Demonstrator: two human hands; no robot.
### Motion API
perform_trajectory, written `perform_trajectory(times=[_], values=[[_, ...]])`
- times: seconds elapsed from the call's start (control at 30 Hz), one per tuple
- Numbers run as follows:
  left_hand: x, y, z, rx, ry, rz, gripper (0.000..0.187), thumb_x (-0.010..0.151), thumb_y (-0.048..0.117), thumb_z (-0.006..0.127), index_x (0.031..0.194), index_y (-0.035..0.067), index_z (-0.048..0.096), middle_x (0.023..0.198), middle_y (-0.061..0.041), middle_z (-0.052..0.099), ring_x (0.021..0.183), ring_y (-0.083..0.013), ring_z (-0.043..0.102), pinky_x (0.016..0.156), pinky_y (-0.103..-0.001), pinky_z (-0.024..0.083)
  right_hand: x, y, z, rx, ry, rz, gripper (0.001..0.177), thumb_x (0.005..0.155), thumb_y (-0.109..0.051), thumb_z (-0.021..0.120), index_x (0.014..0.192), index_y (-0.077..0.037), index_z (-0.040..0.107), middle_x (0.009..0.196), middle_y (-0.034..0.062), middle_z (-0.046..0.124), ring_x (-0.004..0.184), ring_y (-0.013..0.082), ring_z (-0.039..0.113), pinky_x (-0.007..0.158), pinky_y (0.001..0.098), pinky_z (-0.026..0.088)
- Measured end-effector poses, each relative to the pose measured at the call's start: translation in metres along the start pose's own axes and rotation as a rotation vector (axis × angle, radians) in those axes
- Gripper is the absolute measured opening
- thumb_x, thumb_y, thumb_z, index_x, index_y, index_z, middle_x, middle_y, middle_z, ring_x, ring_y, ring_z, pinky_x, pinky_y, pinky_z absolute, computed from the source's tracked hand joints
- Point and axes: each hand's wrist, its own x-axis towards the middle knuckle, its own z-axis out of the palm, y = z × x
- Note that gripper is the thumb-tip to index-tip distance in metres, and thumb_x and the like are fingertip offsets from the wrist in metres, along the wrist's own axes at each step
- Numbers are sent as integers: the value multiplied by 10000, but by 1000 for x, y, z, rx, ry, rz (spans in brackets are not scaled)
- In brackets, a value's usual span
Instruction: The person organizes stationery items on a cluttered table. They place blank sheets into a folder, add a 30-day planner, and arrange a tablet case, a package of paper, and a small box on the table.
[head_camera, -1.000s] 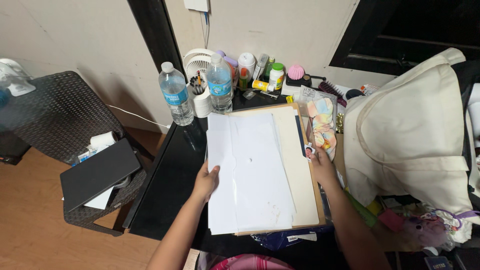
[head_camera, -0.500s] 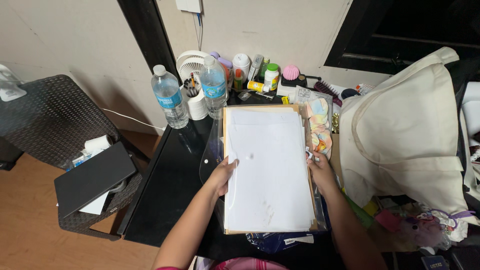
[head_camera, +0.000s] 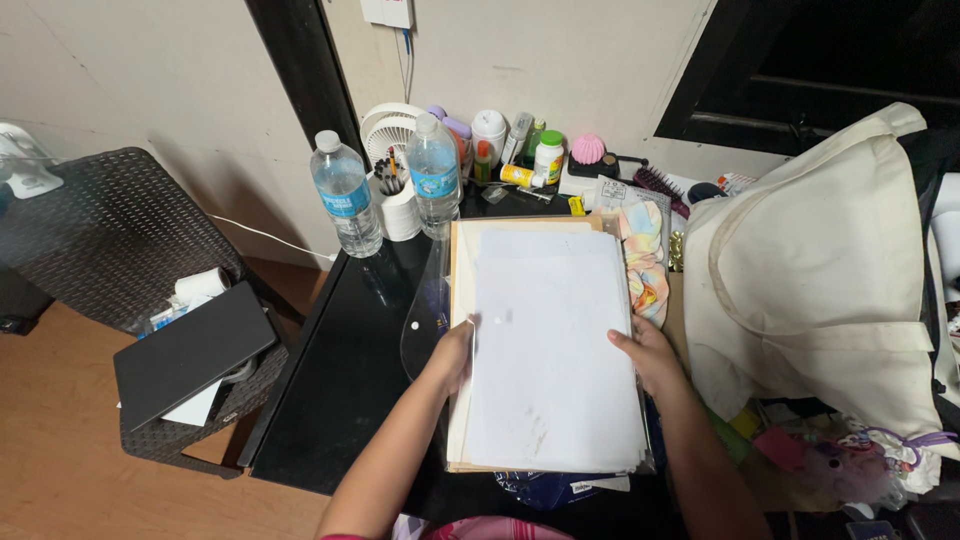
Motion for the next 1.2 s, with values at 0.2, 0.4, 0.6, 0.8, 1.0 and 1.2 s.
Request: perform_trajectory(times=[0.2, 0.4, 0.6, 0.8, 1.0, 1.2], values=[[-64, 29, -36, 1007, 611, 895, 641, 875, 329, 708, 1394, -26, 577, 1221, -243, 693, 1032, -343, 672, 862, -393, 552, 6, 13, -8, 37, 1, -34, 593, 888, -58, 705, 1426, 15, 468, 1165, 170, 705, 1003, 207, 690, 875, 358, 568], [-100, 29, -57, 947, 674, 468, 850, 748, 325, 811, 1449, 2, 455, 1015, -161, 741, 870, -296, 722, 790, -407, 569, 9, 17, -10, 54, -4, -82, 575, 901, -66, 712, 1419, 18, 476, 1127, 156, 710, 982, 193, 685, 856, 347, 564], [-65, 6, -90, 458, 333, 358, 292, 967, 106, 591, 1216, -24, 674, 919, -112, 770, 728, -198, 724, 652, -331, 596, 5, 11, -5, 97, -52, -168, 556, 905, -58, 698, 1419, 15, 497, 1157, 122, 711, 1011, 167, 686, 877, 325, 564], [-96, 52, -73, 456, 278, 517, 233, 1003, 43, 569, 1204, 10, 681, 909, -91, 752, 721, -120, 688, 654, -269, 583, -4, 9, 17, 115, 11, -153, 506, 911, -23, 682, 1389, 20, 521, 1153, 155, 707, 969, 186, 697, 853, 354, 577], [-186, 133, -60, 590, 372, 641, 237, 1004, 68, 580, 1204, 43, 705, 932, -41, 754, 748, -96, 647, 680, -258, 561, -30, 4, 76, 362, -77, -170, 387, 895, -36, 686, 1255, -35, 541, 1110, 139, 703, 955, 224, 704, 862, 415, 608], [-291, 213, -72, 623, 519, 790, 205, 1040, 43, 570, 1189, 44, 710, 920, -34, 733, 771, -88, 629, 690, -240, 516, -50, 19, 176, 262, -144, -50, 281, 906, -57, 705, 1148, -45, 563, 1115, 120, 691, 1018, 243, 681, 902, 414, 585]])
